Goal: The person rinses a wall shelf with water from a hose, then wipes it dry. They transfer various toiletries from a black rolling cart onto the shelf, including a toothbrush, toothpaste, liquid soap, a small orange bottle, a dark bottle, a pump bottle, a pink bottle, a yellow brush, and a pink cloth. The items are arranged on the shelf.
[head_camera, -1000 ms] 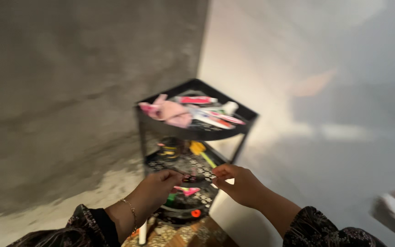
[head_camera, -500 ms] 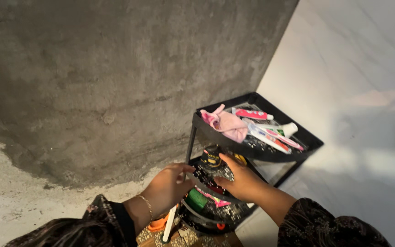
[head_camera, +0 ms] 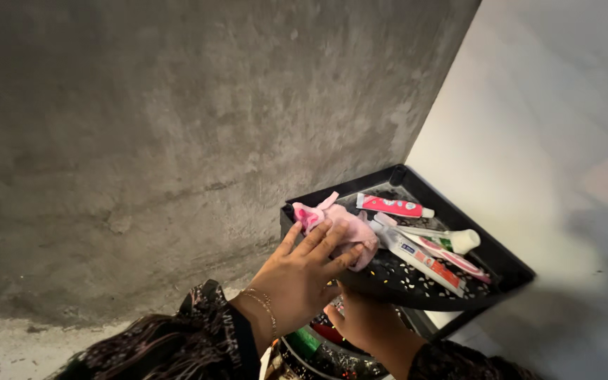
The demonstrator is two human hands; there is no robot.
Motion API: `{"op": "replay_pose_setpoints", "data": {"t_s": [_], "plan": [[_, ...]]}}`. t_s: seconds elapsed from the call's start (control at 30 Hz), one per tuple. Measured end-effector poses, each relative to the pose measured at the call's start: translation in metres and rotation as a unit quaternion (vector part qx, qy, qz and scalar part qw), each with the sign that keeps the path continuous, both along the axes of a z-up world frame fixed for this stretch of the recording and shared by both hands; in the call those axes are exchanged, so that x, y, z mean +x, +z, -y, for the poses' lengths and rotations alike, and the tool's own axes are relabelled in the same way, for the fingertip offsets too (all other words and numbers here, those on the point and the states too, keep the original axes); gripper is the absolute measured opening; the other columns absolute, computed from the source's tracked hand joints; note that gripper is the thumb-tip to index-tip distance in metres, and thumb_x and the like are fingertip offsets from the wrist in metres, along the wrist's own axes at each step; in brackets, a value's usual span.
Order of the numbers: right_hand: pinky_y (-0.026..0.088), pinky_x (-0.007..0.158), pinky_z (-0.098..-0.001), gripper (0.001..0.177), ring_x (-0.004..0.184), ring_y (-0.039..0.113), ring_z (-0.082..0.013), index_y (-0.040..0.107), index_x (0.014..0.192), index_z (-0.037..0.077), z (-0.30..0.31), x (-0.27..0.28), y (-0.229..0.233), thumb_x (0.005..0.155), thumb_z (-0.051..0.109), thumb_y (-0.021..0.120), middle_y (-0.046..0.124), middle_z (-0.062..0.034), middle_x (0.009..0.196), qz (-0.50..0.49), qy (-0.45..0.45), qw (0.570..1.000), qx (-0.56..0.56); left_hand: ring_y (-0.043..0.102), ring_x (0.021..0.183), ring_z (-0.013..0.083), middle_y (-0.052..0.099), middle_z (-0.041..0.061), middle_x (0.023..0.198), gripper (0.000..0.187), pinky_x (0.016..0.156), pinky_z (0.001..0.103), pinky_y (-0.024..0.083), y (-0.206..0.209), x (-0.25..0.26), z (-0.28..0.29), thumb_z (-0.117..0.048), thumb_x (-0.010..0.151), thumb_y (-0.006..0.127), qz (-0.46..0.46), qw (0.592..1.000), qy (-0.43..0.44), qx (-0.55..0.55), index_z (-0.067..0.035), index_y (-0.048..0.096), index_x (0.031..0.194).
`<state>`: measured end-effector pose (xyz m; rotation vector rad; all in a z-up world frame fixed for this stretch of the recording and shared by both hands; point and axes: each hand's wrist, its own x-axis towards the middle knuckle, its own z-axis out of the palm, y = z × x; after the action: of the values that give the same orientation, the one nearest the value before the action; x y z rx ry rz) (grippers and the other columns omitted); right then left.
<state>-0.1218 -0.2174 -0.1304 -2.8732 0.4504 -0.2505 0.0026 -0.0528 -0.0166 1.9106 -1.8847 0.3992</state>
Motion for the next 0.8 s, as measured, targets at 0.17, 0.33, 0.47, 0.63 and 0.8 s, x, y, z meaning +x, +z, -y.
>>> {"op": "replay_pose_setpoints", "data": {"t_s": [0.17,0.33,0.47,0.63,0.8], "plan": [[0.035,0.112,-0.0521,0.079,0.136,0.042,-0.0424,0.038,0.148,0.003,0.027,0.056,-0.002,0.082,0.032,0.072,0.046,-0.0274,0.144,0.153,0.059,0.982,-0.089,0.030,0.149,0.0332,0.035,0.013,0.161,0.062,0.116,0.061,0.022,-0.012,0.001,0.010,-0.035,0.090,0.064,-0.041,0.998,0.035,0.036,-0.024,0.047,0.149],[0.036,0.110,-0.0510,0.072,0.134,0.043,-0.0399,0.039,0.148,0.006,0.054,0.117,0.004,0.087,0.033,0.066,0.045,-0.0242,0.143,0.138,0.027,0.981,-0.132,0.026,0.147,0.0422,0.034,0.016,0.159,0.057,0.116,0.060,0.022,-0.016,0.007,0.024,-0.042,0.094,0.060,-0.075,0.995,0.053,0.026,-0.024,0.050,0.147],[0.037,0.108,-0.0502,0.066,0.132,0.044,-0.0379,0.039,0.148,0.008,0.064,0.135,-0.002,0.091,0.034,0.062,0.045,-0.0216,0.142,0.092,-0.010,0.986,-0.140,0.026,0.149,0.0435,0.035,0.017,0.161,0.046,0.117,0.060,0.022,-0.017,0.010,0.027,-0.044,0.101,0.053,-0.073,0.995,0.058,0.020,-0.024,0.057,0.142],[0.039,0.106,-0.0491,0.060,0.129,0.045,-0.0354,0.040,0.148,0.010,0.060,0.138,-0.021,0.096,0.035,0.056,0.045,-0.0183,0.141,0.043,-0.034,0.988,-0.145,0.025,0.150,0.0430,0.036,0.017,0.161,0.046,0.119,0.059,0.020,-0.015,0.013,0.028,-0.044,0.101,0.052,-0.086,0.994,0.059,0.033,-0.024,0.059,0.142],[0.041,0.104,-0.0480,0.053,0.127,0.046,-0.0329,0.040,0.148,0.013,0.062,0.133,-0.040,0.101,0.036,0.051,0.044,-0.0150,0.140,0.000,-0.058,0.986,-0.153,0.022,0.151,0.0413,0.034,0.016,0.161,0.047,0.119,0.058,0.017,-0.014,0.015,0.030,-0.045,0.100,0.052,-0.102,0.992,0.061,0.053,-0.026,0.058,0.143]]}}
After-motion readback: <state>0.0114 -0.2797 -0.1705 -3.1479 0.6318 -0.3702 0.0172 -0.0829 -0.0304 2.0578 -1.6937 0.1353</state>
